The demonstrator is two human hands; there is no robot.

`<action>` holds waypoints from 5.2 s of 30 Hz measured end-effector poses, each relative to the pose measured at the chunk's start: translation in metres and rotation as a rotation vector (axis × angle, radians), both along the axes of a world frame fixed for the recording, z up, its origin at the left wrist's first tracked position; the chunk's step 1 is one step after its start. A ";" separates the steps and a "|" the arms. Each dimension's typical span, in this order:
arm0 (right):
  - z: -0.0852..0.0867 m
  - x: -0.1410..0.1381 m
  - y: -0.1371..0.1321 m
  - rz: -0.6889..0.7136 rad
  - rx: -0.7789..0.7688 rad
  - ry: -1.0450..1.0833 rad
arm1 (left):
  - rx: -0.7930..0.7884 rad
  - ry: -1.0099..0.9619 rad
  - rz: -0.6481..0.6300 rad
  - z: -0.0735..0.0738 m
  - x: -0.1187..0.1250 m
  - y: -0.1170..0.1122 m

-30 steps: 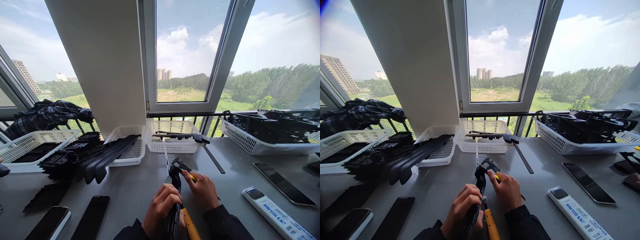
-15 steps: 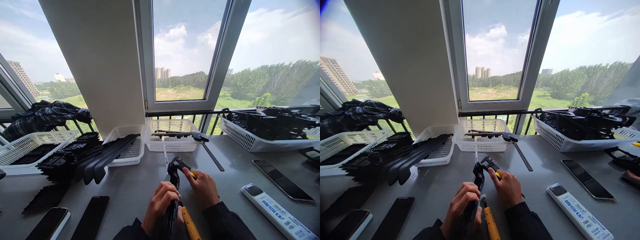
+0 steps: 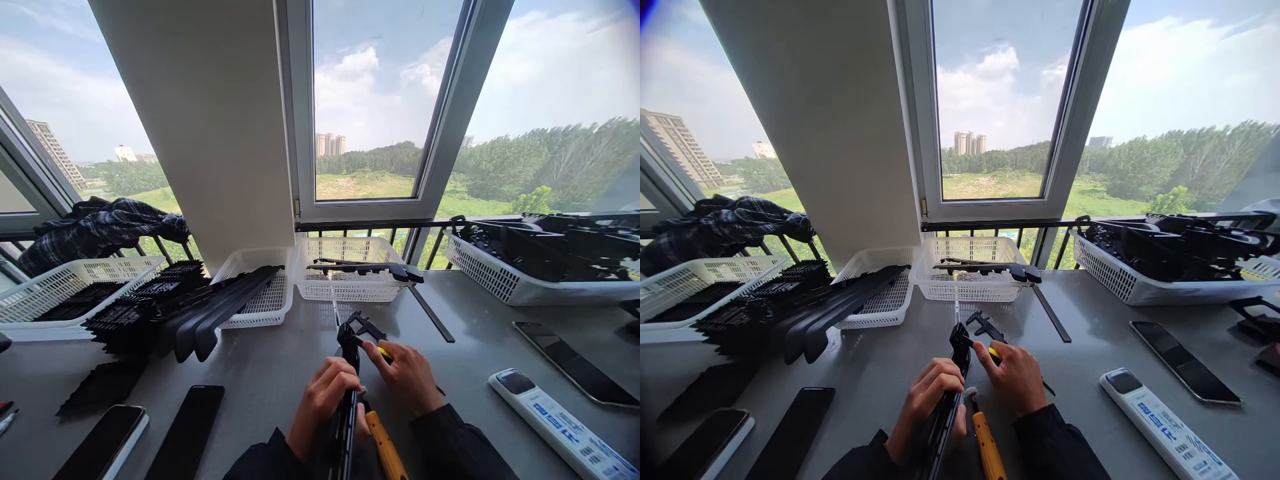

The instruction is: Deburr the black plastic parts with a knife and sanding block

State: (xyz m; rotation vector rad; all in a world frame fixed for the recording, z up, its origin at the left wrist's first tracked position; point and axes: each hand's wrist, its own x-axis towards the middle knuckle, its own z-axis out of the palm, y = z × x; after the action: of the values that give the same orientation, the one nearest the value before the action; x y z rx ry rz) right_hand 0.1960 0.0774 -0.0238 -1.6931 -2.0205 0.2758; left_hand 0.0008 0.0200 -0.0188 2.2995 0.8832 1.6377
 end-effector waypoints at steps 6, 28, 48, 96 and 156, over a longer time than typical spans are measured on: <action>0.002 -0.001 0.000 -0.027 -0.017 -0.035 | 0.054 -0.008 -0.001 -0.010 -0.001 0.008; 0.005 -0.001 -0.001 -0.103 -0.058 0.036 | 0.039 0.110 0.019 0.006 -0.002 0.001; -0.006 0.003 0.000 -0.070 -0.057 0.161 | 0.007 0.076 0.027 -0.012 0.000 -0.002; 0.007 0.004 -0.003 -0.096 0.002 0.178 | -0.079 0.529 0.068 -0.007 -0.004 -0.009; 0.004 0.019 0.007 -0.134 -0.019 0.168 | -0.167 0.463 0.044 -0.001 -0.009 -0.007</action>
State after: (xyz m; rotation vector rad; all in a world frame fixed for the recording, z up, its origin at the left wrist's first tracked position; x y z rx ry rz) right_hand 0.2145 0.0843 -0.0199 -1.7464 -1.7808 0.3794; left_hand -0.0086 0.0125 -0.0194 2.5921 1.1168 1.0059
